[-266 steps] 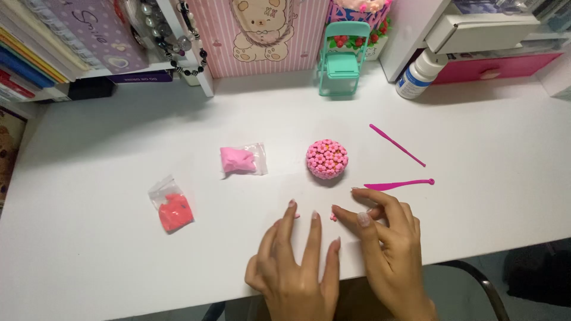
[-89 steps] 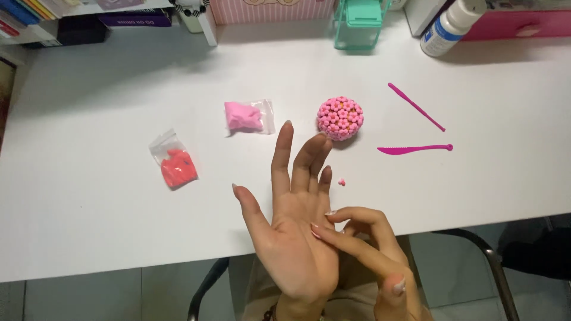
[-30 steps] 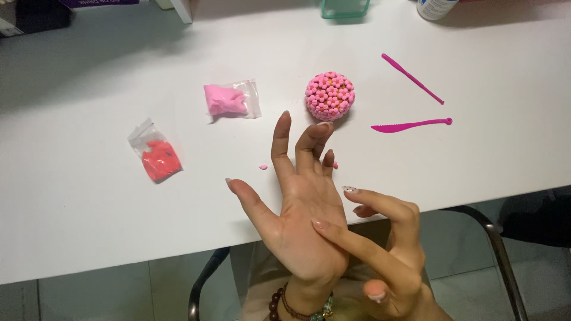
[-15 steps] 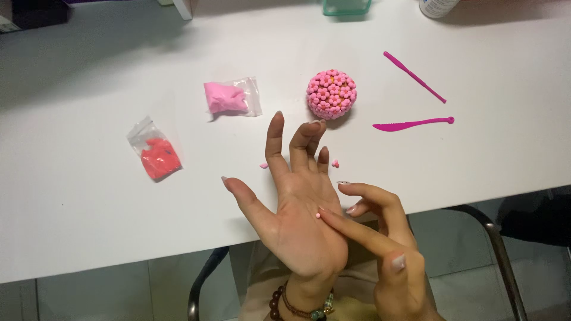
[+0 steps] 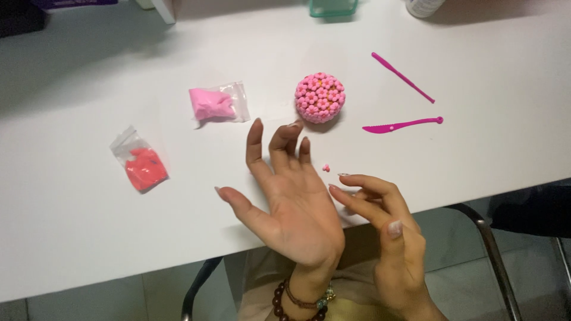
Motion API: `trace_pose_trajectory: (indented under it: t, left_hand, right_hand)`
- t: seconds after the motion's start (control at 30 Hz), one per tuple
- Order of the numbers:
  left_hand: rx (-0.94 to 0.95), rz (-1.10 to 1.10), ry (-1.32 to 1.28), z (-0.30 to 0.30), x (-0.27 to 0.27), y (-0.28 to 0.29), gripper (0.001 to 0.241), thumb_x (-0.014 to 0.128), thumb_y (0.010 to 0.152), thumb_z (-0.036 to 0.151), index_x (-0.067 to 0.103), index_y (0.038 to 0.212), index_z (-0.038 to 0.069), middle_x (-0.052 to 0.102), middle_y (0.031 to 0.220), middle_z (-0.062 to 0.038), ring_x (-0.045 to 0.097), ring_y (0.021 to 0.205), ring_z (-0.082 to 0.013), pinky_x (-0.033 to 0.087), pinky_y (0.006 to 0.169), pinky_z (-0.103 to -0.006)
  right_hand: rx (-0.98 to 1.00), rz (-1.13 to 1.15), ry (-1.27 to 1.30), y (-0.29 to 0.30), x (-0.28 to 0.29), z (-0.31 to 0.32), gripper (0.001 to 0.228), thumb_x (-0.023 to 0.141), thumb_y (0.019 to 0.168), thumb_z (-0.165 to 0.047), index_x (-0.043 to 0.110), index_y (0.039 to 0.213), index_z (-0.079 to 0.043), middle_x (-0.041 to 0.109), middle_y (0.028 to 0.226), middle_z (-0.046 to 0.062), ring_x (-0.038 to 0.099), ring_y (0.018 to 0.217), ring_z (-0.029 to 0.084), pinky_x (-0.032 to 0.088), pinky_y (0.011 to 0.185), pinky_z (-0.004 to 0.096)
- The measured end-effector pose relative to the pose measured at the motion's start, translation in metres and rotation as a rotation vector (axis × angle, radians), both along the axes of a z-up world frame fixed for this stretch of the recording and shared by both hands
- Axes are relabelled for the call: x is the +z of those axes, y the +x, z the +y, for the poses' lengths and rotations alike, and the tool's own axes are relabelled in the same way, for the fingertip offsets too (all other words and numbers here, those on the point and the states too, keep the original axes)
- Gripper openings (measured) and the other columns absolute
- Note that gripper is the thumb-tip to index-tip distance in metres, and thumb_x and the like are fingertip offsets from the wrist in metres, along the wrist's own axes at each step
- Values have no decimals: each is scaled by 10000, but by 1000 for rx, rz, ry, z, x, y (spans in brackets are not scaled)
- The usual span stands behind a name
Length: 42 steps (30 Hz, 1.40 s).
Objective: Decorating a small pink object by precisely placing tiny clay pieces onto its surface.
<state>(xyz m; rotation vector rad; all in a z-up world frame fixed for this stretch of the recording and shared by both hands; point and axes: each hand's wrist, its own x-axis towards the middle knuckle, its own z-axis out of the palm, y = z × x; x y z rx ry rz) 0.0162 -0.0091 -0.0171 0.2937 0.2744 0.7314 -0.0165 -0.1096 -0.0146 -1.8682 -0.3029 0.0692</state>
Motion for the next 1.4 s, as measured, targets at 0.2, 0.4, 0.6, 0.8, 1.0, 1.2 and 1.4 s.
trace_pose_trajectory:
  t: [0.2, 0.4, 0.6, 0.8, 1.0, 1.2, 1.4]
  left_hand:
    - [83, 75, 258, 7, -14, -10, 625, 399, 1036, 507, 528, 1366, -7, 629, 1159, -171, 598, 1150, -269, 431, 1073, -379]
    - [48, 562, 884, 28, -12, -25, 309, 512, 992, 193, 528, 1247, 20, 630, 1029, -117, 648, 1016, -210, 525, 1020, -349]
    - [48, 600, 934, 29, -15, -24, 253, 529, 996, 117, 511, 1227, 15, 629, 976, -125, 654, 946, -210, 552, 958, -331]
    - [48, 608, 924, 27, -15, -23, 245, 543, 992, 79, 505, 1227, 19, 612, 967, -115, 654, 931, -205, 557, 938, -321]
    - [54, 586, 921, 27, -14, -22, 233, 536, 996, 62, 505, 1224, 27, 606, 958, -111, 652, 921, -194, 550, 941, -316]
    - [27, 579, 954, 27, -17, -25, 253, 551, 990, 55, 517, 1237, 13, 610, 998, -115, 651, 957, -189, 542, 918, -305]
    - [210, 923, 1783, 20, -20, -34, 275, 666, 965, 229, 647, 1210, 104, 661, 1136, -41, 621, 1078, -234, 448, 975, -395]
  right_hand:
    - [-274, -358, -328, 51, -13, -42, 216, 609, 1058, -62, 717, 1231, 8, 700, 1092, 146, 651, 948, 208, 520, 831, 293]
    - [-314, -466, -449, 110, -12, -87, 144, 750, 1079, 8, 766, 1223, 9, 654, 1072, 142, 599, 892, 196, 489, 784, 283]
    - [-178, -473, -497, 136, -9, -94, 79, 802, 1014, -9, 802, 1089, -33, 633, 1026, 106, 573, 785, 161, 487, 793, 274]
    - [-168, -420, -494, 140, -10, -90, 73, 798, 1006, -34, 800, 1080, -39, 652, 1025, 87, 597, 856, 152, 509, 755, 257]
    - [-157, -430, -476, 144, -7, -85, 119, 857, 961, -19, 805, 1066, -38, 655, 1034, 96, 597, 853, 148, 512, 746, 248]
    - [-130, -506, -483, 146, -10, -83, 113, 872, 967, 38, 799, 1051, 18, 657, 1062, 142, 647, 927, 203, 584, 817, 277]
    - [-126, -437, -429, 125, 1, -65, 126, 839, 974, 40, 783, 1085, 17, 646, 1136, 160, 617, 956, 196, 534, 809, 272]
